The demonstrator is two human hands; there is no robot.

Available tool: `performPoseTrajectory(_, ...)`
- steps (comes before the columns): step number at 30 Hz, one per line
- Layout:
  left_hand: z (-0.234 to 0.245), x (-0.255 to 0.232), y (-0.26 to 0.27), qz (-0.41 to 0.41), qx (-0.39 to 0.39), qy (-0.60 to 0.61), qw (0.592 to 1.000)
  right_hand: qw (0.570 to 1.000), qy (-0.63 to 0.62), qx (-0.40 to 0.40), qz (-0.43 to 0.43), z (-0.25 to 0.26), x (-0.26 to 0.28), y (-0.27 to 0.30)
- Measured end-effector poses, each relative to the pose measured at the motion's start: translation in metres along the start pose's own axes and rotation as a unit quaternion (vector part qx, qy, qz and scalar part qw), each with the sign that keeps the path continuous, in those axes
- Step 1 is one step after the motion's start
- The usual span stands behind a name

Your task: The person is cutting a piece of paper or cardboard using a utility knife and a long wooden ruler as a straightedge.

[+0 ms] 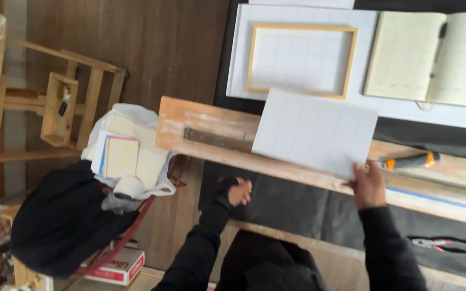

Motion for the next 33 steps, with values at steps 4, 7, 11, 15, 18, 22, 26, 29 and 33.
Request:
performPoseTrajectory(4, 0.092, 0.073, -0.039, 0.314, 0.220, 0.113, 0.916, 0.992, 0.095, -0.011, 0.080, -0.071, 0.097, -0.098)
performPoseTrajectory(7, 0.118, 0.052, -0.067, 0.317, 0.198, 0.105, 0.922, 0.994, 0.040, 0.000, 0.104, -0.110, 0.153, -0.187)
performPoseTrajectory(11, 0.135, 0.035, -0.065, 0.315, 0.160, 0.111, 0.929, 0.978, 0.040, 0.065, 0.195, -0.156, 0.218, -0.260)
performPoseTrajectory(15, 0.119, 0.011, -0.073, 0.324, 0.134, 0.103, 0.931, 0.949, 0.120, 0.104, 0.272, -0.191, 0.269, -0.282)
performPoseTrajectory(18, 0.109, 0.023, -0.061, 0.340, 0.111, 0.108, 0.928, 0.948, 0.119, 0.117, 0.271, -0.110, 0.194, -0.402)
performPoseTrajectory(22, 0.124, 0.028, -0.051, 0.356, 0.079, 0.094, 0.926, 0.942, 0.201, 0.064, 0.262, -0.077, 0.147, -0.383)
performPoseTrajectory(26, 0.132, 0.042, -0.046, 0.377, 0.053, 0.073, 0.922, 0.901, 0.372, -0.002, 0.221, -0.082, 0.088, -0.224)
performPoseTrajectory(29, 0.127, 0.060, -0.030, 0.419, 0.046, 0.046, 0.906, 0.933, 0.355, 0.036, 0.035, -0.034, -0.034, -0.120)
performPoseTrajectory(33, 0.122, 0.007, 0.036, 0.078, -0.311, -0.284, 0.903, 0.920, 0.326, 0.043, -0.211, 0.001, -0.103, 0.038)
Point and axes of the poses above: each hand's wrist, its own y-axis away from the middle knuckle, its own z-axis out of the back of the hand, x = y × z, the point moved 2 cm from there along -y, towards the middle knuckle
